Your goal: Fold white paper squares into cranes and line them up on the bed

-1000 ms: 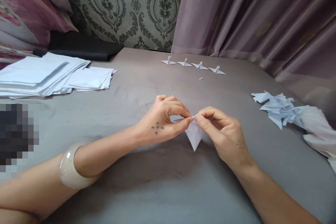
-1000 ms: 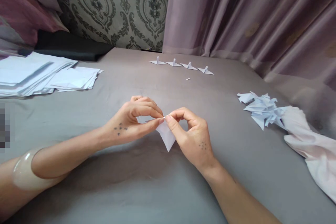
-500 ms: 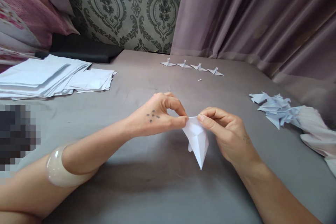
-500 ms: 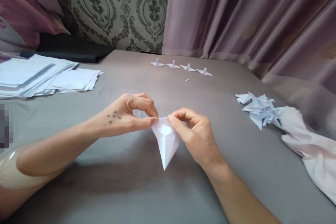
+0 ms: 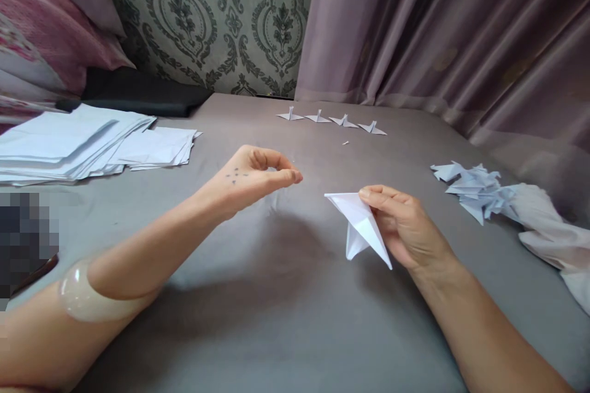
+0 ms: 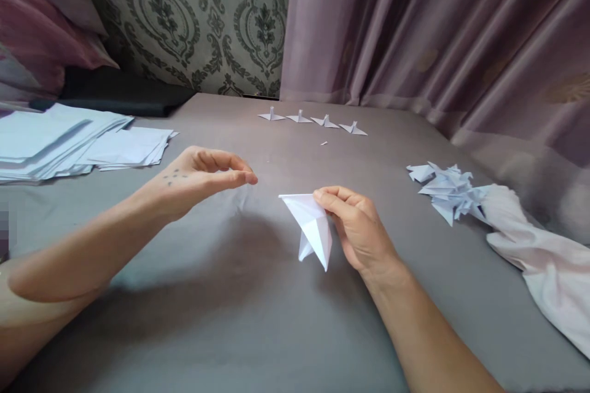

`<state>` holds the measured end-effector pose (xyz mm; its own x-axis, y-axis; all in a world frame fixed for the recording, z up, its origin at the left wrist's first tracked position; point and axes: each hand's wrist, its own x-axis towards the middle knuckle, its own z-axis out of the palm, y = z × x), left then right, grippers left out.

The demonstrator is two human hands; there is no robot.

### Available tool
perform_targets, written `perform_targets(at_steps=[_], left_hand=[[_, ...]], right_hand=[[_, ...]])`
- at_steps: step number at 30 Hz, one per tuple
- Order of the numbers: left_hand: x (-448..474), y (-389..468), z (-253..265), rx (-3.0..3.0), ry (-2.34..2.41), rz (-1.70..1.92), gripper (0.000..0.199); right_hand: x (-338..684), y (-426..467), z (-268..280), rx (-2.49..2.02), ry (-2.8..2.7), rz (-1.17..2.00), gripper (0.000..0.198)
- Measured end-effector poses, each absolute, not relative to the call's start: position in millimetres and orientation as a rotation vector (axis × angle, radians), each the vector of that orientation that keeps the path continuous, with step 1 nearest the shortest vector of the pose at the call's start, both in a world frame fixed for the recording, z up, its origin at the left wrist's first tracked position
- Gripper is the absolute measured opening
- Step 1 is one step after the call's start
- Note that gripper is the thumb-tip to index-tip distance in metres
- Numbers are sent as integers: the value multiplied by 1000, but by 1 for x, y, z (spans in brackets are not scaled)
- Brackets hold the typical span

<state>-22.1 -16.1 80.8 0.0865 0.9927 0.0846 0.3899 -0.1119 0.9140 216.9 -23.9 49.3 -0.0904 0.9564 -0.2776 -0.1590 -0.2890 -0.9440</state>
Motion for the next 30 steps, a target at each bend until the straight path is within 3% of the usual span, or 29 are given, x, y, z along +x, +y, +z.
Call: perform_targets(at_steps=[6,10,16,26,30], left_hand=[[-3,-22,47,1921,1189,1281,12],[4,-30,28,2301,978,1376,25],[5,-36,23,2622,956,1455,25],[5,-31,25,2485,987,1369,8],[7,-33,26,2382,1098,1361,12]], right_hand=[[212,-19,45,-1118,-734,1816,17],[206,-22,41,-1067,-552,1898,18],[196,-27,36,-1017,-471,1965,21],[191,-35,28,-1044,-490,2006,20],[190,-36,27,-1066,-538,1953,16]])
